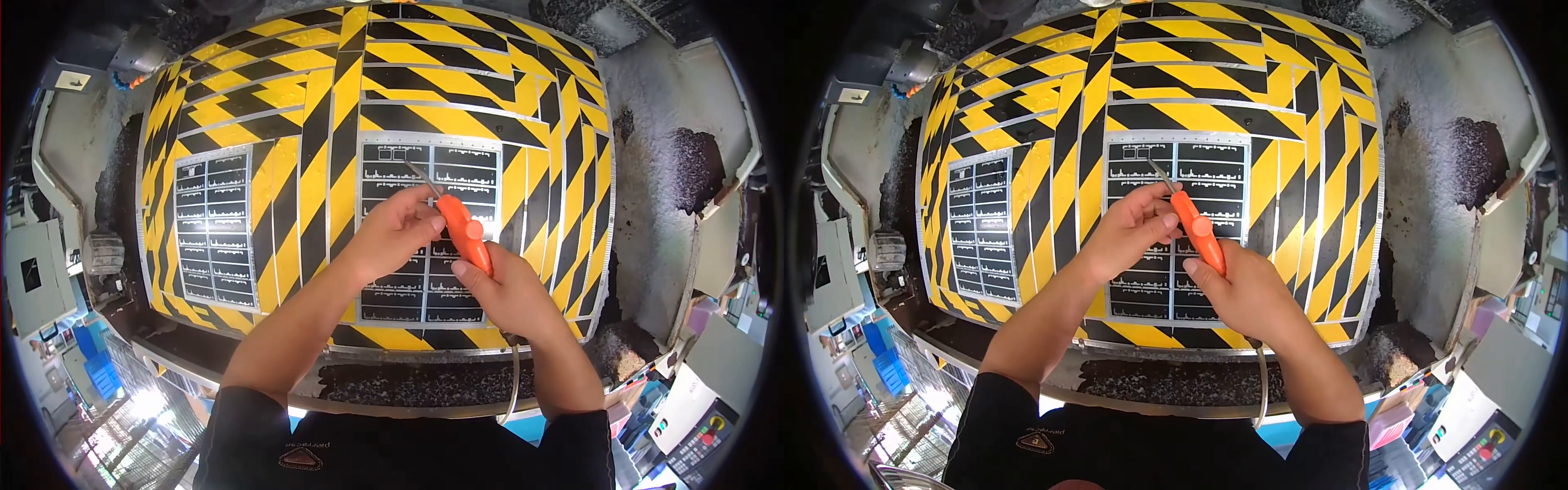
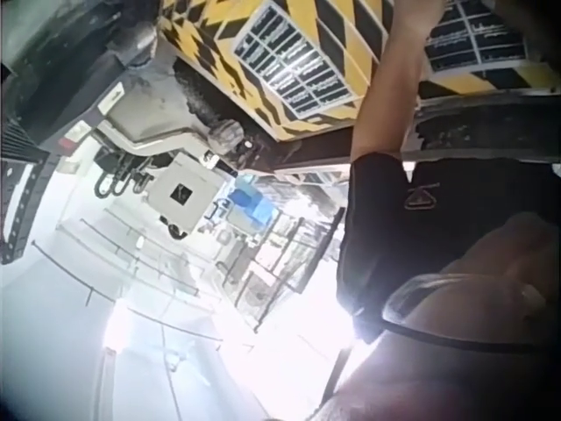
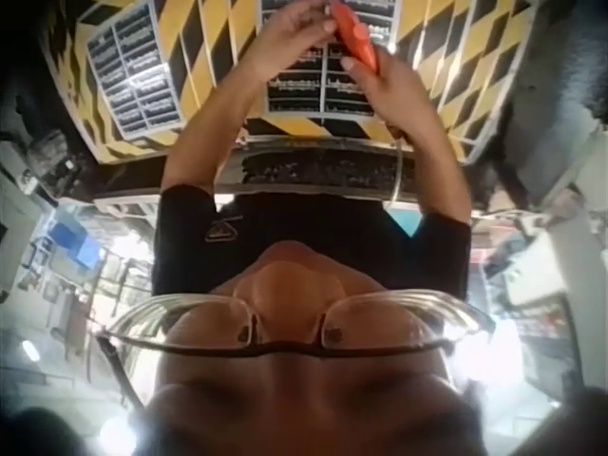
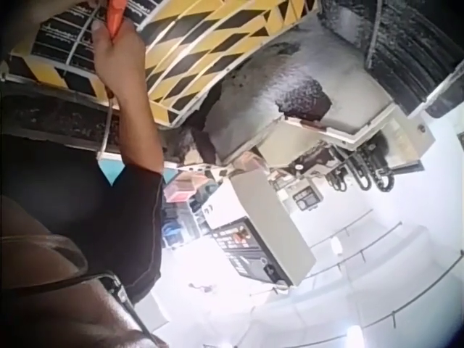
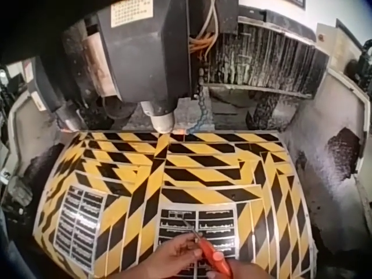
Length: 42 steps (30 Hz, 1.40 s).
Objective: The person picks up a workpiece, places it onto the machine bed, and secures it with tape. They then spray the workpiece with a nozzle, press buttons on the control panel, and touch the surface before pressing more buttons.
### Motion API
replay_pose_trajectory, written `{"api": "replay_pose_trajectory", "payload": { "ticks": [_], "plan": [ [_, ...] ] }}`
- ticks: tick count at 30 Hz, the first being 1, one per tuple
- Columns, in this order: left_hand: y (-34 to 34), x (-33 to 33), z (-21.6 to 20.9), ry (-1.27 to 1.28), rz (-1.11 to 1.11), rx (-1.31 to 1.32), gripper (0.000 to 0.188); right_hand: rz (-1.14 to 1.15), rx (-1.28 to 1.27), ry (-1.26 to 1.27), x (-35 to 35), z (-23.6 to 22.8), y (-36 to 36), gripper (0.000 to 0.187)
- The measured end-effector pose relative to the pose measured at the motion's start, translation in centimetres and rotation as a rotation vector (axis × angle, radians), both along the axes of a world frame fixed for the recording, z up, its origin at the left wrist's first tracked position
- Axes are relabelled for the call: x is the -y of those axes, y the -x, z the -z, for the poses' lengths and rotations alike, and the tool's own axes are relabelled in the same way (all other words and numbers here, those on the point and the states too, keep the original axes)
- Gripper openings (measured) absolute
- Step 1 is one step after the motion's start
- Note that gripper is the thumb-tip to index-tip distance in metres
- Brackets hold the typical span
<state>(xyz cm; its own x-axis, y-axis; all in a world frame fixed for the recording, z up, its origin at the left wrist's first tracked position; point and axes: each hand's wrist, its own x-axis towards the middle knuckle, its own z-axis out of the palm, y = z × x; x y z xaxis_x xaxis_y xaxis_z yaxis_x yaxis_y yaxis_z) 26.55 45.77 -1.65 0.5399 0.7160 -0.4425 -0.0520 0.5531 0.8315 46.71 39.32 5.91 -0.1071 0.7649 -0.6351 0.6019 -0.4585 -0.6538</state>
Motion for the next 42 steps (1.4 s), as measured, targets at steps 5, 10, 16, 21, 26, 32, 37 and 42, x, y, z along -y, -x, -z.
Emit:
{"api": "replay_pose_trajectory", "payload": {
  "ticks": [5,10,16,21,26,32,37,42],
  "plan": [
    [-0.3,-0.1,-0.4,0.024,-0.006,-0.011,0.045,0.024,-0.005,0.009,0.0,-0.1,0.0,0.039],
    [0.0,-0.3,-0.3,0.027,0.006,-0.028,0.045,0.038,-0.029,0.037,-0.1,0.0,0.2,0.037],
    [0.1,-0.3,-0.5,0.033,0.027,-0.019,0.046,0.045,-0.035,0.026,0.0,0.1,0.2,0.034],
    [-0.3,0.1,-0.7,0.038,-0.012,0.014,0.050,0.104,-0.090,0.064,0.8,0.9,0.7,0.028],
    [0.4,1.1,-0.1,-0.098,-0.037,0.014,0.041,0.198,-0.176,-0.179,2.4,-0.1,1.2,0.028],
    [2.9,0.5,-0.2,-0.250,0.051,-0.445,0.016,0.020,0.102,-0.090,5.9,-3.3,0.1,0.027],
    [3.7,-3.9,-1.8,-0.475,-0.006,-0.888,0.023,0.156,-0.019,-0.089,9.7,-3.8,-1.9,0.029],
    [2.5,-8.7,-0.9,-0.490,0.181,-1.065,0.030,0.261,-0.143,-0.106,10.8,-1.8,-3.5,0.028]
  ]
}}
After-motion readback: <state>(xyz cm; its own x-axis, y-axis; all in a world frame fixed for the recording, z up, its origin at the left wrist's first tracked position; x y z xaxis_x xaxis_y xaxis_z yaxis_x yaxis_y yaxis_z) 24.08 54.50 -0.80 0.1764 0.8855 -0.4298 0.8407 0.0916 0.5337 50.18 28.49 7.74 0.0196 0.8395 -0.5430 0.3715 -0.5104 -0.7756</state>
